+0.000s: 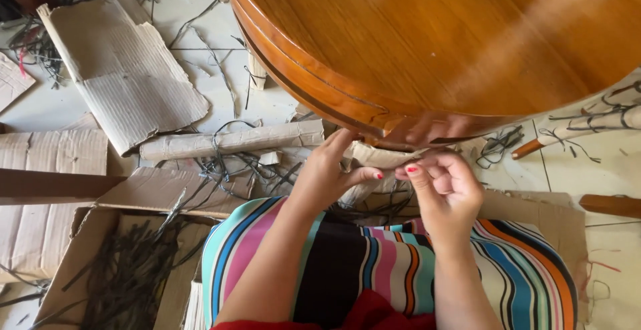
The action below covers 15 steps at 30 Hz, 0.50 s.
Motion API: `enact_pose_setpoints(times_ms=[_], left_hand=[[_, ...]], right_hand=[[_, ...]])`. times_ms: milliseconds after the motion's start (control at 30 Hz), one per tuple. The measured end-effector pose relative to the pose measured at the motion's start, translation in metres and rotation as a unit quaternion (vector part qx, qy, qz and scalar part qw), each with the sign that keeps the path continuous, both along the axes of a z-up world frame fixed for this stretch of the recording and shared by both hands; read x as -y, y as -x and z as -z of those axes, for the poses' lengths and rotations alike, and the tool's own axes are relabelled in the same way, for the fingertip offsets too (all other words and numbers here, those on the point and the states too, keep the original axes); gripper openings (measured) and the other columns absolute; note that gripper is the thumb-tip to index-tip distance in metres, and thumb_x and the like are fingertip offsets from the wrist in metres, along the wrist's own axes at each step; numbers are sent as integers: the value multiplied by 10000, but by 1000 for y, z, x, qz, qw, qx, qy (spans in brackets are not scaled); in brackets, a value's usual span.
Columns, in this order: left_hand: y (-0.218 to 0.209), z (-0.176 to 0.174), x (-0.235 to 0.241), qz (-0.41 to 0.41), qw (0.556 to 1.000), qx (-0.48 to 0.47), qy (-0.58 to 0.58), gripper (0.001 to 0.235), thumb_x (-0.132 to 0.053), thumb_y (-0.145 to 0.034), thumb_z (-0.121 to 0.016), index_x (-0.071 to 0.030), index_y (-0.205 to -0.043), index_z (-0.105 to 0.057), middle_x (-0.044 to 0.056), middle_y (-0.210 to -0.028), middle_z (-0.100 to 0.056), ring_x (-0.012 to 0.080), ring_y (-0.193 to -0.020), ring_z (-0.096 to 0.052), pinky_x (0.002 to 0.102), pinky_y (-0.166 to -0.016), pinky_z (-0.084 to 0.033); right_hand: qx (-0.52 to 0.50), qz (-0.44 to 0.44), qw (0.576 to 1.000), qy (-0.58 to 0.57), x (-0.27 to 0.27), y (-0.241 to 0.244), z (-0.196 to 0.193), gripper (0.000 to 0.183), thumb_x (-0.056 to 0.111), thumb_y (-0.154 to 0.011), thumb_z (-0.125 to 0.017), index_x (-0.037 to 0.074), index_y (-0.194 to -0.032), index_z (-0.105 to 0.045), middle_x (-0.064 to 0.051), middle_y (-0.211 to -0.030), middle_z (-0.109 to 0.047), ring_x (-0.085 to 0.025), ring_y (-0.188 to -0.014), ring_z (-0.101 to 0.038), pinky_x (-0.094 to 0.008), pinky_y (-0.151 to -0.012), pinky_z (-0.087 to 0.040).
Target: Wrapping a wooden chair leg with corrugated cardboard and securing it with plastic ties for protection.
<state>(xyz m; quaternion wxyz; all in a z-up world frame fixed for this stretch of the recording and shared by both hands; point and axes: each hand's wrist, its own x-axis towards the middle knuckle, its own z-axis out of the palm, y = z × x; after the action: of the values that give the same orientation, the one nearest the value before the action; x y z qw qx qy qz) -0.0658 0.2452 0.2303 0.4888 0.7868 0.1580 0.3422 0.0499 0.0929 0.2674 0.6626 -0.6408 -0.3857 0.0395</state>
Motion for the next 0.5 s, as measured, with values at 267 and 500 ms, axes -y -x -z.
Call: enact_pose_setpoints(times_ms=[267,500], left_hand=[[10,-8,-6,16,1000,5,9,858,-291,-743,-935,5,-1413,-489,206,-1230,-681,385,-1137,-709,530,-974,-564],[7,-9,-7,37,999,7,-12,779,-255,-736,-933,20,-1321,-497,211,-1199,-674,383,-1134,-711,542,-958,-573]], right_hand=[[-63,-8,965,255,53,-29,74,121,76,-888,-807,53,-1004,-785,-143,-817,-772,-241,-706,-766,-366,-693,-636],[74,-139,831,534,18,22,115,309,326,-935,-667,259,-1228,-742,-143,-756,-788,-392,-856,-760,-526,-846,-596]])
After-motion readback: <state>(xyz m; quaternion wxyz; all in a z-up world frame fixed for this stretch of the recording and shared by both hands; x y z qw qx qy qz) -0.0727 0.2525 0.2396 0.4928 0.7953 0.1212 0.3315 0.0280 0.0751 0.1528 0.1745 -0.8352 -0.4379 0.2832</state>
